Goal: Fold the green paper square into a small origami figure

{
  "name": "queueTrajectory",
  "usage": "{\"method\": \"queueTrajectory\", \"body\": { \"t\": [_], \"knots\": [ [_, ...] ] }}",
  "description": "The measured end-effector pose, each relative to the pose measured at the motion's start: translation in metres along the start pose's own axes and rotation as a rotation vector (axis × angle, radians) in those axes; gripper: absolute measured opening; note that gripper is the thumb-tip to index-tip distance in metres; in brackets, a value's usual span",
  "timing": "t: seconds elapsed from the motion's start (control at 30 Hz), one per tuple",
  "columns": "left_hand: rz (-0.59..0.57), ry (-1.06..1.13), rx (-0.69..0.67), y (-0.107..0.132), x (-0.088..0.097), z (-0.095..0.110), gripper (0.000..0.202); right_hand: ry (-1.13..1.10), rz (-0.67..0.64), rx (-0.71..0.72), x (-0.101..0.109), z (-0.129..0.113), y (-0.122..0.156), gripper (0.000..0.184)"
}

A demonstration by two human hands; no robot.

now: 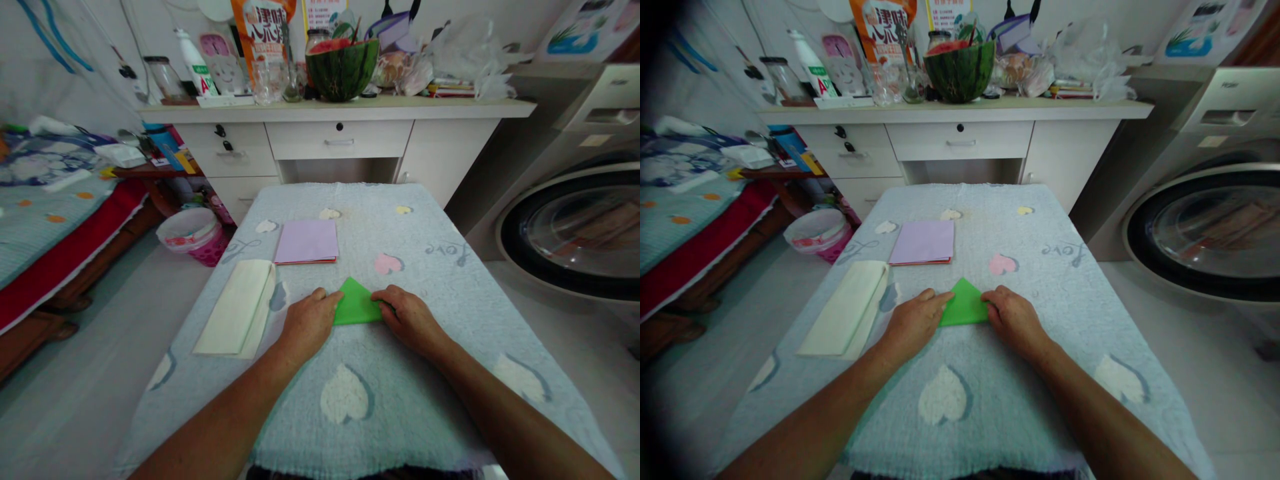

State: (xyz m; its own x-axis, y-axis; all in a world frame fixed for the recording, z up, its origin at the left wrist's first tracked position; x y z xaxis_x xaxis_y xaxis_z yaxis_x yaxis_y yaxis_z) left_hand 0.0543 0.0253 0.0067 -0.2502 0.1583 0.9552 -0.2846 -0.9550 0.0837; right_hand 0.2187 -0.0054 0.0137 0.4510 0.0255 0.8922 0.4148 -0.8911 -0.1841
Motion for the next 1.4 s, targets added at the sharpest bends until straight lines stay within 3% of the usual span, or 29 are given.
{"method": "queueTrajectory", "body": {
  "t": [1.4],
  "knots": [
    [-0.011,-0.057,-0.007,-0.0001,-0.0055,-0.0003,0.039,0.03,0.003,-0.009,-0.0006,0.0013,-0.0004,0.029]
  ]
}}
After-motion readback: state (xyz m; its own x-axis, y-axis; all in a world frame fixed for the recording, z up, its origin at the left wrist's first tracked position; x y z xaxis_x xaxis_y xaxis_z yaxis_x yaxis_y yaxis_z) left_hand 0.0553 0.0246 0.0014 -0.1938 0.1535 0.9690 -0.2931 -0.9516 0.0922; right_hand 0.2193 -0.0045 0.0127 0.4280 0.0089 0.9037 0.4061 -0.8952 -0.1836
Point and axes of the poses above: each hand's wrist, its own y-axis away from the middle knuckle, its own x-axis out of the back of the hand, z = x × y, the point moved 9 cm from there along -y, towards the middle knuckle, and after that the axes turned 15 degrees about x, right-handed, at the moved point
